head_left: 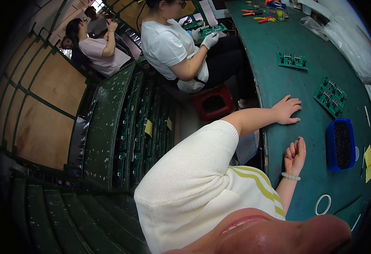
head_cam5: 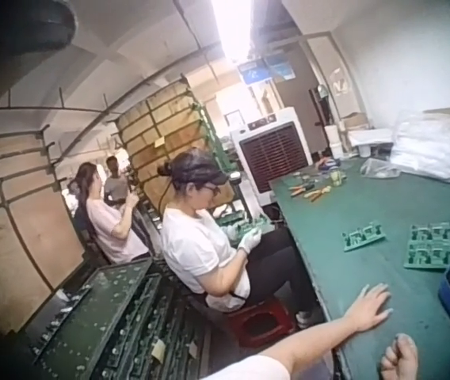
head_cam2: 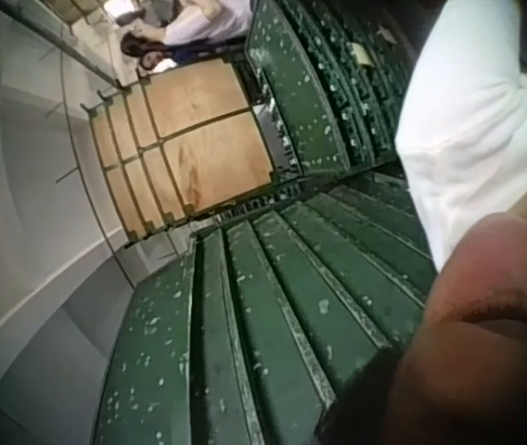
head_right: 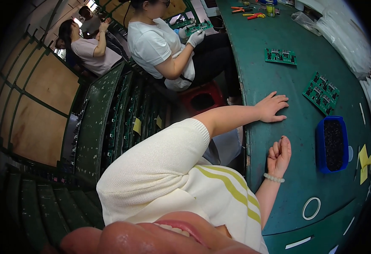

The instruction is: The person assembles electronic components onto a printed circuit board by hand, taking components from a bin and placing them onto the board.

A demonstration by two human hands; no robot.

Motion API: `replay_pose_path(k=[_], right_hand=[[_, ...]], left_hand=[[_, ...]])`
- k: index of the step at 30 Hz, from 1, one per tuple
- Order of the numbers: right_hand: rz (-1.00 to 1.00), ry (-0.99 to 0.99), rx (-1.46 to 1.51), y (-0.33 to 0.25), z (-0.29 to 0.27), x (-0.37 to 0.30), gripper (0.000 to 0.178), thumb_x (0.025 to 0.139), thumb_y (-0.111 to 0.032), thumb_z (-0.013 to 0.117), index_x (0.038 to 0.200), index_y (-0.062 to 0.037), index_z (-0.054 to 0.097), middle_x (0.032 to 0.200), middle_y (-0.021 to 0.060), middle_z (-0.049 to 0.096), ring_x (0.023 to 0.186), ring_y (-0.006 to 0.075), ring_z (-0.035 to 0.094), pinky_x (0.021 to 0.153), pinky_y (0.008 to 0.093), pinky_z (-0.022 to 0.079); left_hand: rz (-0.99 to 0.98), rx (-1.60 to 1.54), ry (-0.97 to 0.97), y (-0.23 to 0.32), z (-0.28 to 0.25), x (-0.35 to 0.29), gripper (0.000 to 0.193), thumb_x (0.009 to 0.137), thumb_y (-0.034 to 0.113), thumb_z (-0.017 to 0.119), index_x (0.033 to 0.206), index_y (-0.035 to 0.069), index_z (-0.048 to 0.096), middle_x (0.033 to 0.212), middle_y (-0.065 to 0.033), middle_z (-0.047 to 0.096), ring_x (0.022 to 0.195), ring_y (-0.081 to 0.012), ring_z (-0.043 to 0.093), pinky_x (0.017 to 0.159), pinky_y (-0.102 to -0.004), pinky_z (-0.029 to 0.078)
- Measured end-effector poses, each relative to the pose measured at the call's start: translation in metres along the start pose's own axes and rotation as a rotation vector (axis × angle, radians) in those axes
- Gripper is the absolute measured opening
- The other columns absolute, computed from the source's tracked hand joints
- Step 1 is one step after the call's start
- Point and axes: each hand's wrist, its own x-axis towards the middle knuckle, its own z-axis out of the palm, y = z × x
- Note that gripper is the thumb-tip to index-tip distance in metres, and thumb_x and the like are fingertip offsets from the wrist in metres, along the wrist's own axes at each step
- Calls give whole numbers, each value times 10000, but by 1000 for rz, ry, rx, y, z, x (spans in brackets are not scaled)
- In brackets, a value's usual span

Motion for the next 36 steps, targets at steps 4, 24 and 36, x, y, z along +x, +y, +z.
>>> replay_pose_path(k=[4, 24, 36], right_hand=[[0, -7, 13, 2, 4, 1, 160, 895, -151, 530, 971, -14, 560, 617, -34, 424, 430, 30, 223, 355, 181, 170], [-503, 415, -851, 4, 3, 10, 140, 831, -146, 641, 880, -22, 599, 663, -82, 461, 554, -8, 299, 491, 148, 225], [-467, 384, -936, 7, -15, 19, 158, 841, -160, 627, 904, -19, 593, 775, -24, 549, 639, 25, 429, 556, 163, 348]], left_hand=[[-9, 20, -5, -3, -1, 0, 507, 797, 419, 532, 1149, 57, 479, 1308, -144, 400, 1269, -271, 308, 1069, -478, 163], [-81, 192, 26, 31, 12, -31, 595, 799, 443, 494, 1240, 47, 444, 1353, -188, 343, 1289, -311, 277, 1062, -487, 164], [41, 36, -71, 46, -12, -79, 647, 778, 481, 496, 1259, 52, 437, 1391, -209, 274, 1324, -330, 199, 1078, -496, 83]])
